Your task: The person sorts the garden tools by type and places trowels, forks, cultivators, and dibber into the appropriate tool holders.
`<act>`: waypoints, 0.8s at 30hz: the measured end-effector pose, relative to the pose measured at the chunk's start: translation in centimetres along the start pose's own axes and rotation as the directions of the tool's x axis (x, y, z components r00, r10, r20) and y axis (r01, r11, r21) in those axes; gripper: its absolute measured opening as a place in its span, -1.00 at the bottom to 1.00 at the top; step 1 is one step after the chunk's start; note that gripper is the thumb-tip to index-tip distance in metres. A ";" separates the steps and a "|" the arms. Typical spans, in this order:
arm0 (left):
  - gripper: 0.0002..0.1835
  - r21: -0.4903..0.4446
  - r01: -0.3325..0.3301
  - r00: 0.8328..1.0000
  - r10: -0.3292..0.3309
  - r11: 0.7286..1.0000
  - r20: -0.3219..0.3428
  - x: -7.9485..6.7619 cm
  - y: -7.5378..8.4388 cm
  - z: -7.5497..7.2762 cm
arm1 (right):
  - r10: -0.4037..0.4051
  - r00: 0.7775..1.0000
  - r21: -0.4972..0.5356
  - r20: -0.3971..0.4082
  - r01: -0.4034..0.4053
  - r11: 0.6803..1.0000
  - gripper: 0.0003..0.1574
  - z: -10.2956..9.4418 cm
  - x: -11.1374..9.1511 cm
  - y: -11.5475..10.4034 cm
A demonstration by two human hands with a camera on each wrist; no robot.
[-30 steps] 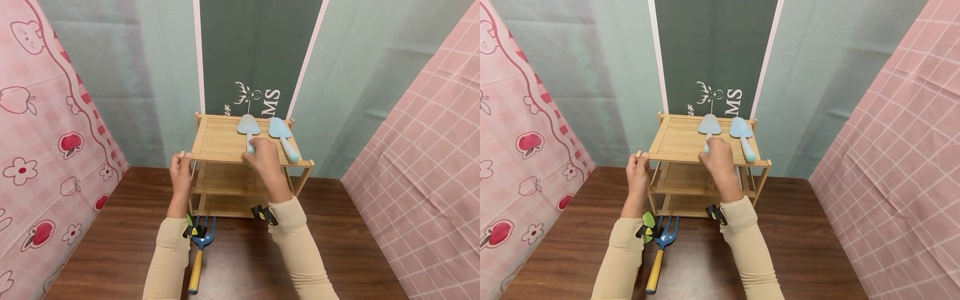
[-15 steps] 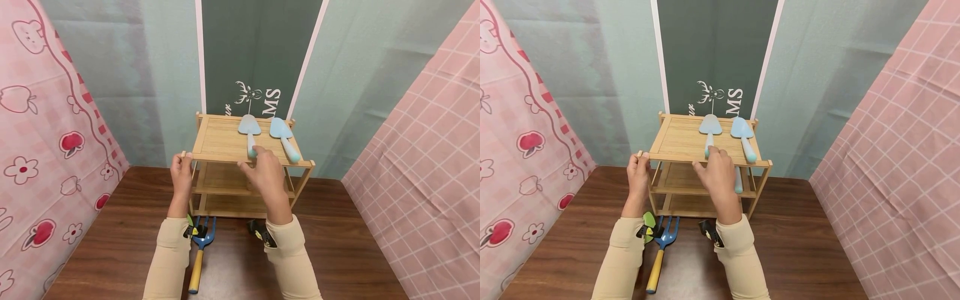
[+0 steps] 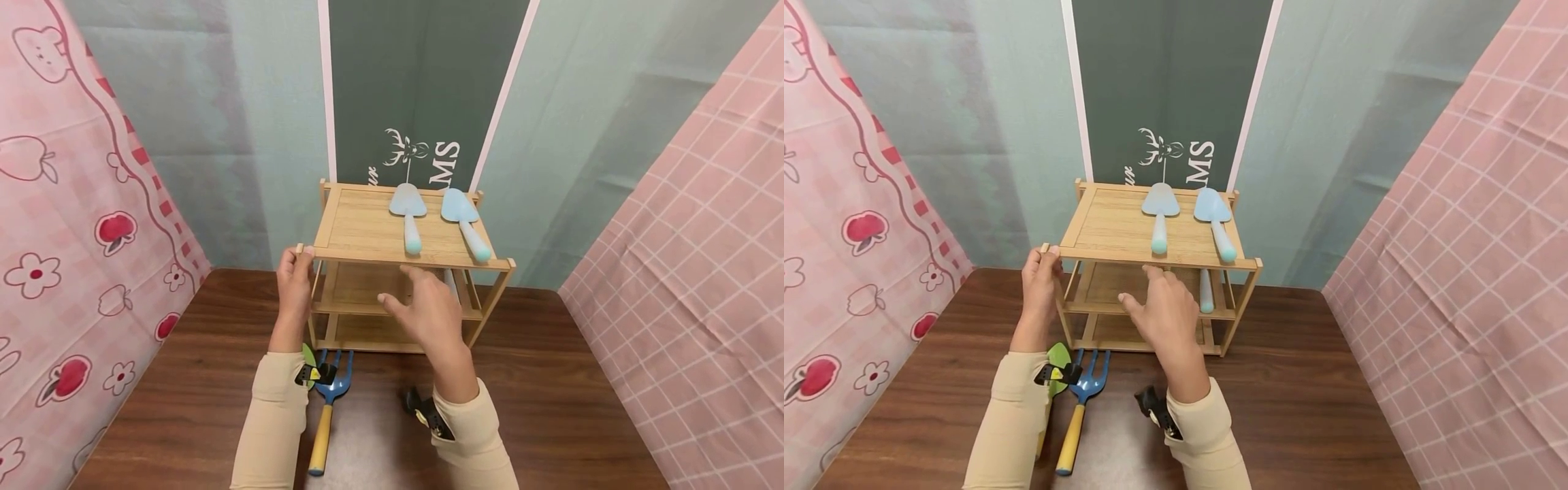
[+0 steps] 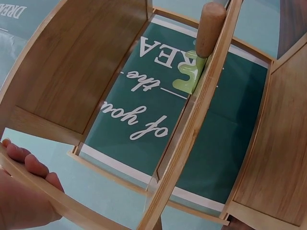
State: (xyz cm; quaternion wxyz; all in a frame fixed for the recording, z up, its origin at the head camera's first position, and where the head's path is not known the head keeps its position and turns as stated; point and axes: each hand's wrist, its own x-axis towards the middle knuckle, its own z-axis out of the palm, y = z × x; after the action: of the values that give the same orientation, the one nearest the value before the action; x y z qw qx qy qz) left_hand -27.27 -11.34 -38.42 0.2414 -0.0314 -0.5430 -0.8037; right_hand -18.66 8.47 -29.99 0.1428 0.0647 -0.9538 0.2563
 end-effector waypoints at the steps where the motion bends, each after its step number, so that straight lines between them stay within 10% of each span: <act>1: -0.84 -0.006 -0.002 1.000 0.002 1.000 0.003 0.0 0.0 0.0 | -0.007 1.000 0.000 0.004 0.007 1.000 -0.27 0.1 -0.2 0.0; 24: -0.80 -0.066 0.040 0.998 -0.036 0.997 0.059 0.3 0.4 -0.2 | 0.006 0.990 0.087 0.142 -0.019 0.996 -0.35 4.5 -3.6 2.3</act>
State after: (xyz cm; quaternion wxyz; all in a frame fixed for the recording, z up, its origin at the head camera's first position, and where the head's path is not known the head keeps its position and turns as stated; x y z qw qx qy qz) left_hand -27.38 -11.74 -38.07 0.2091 -0.0521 -0.5229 -0.8247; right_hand -16.74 8.39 -35.93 0.0700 0.0830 -0.9496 0.2940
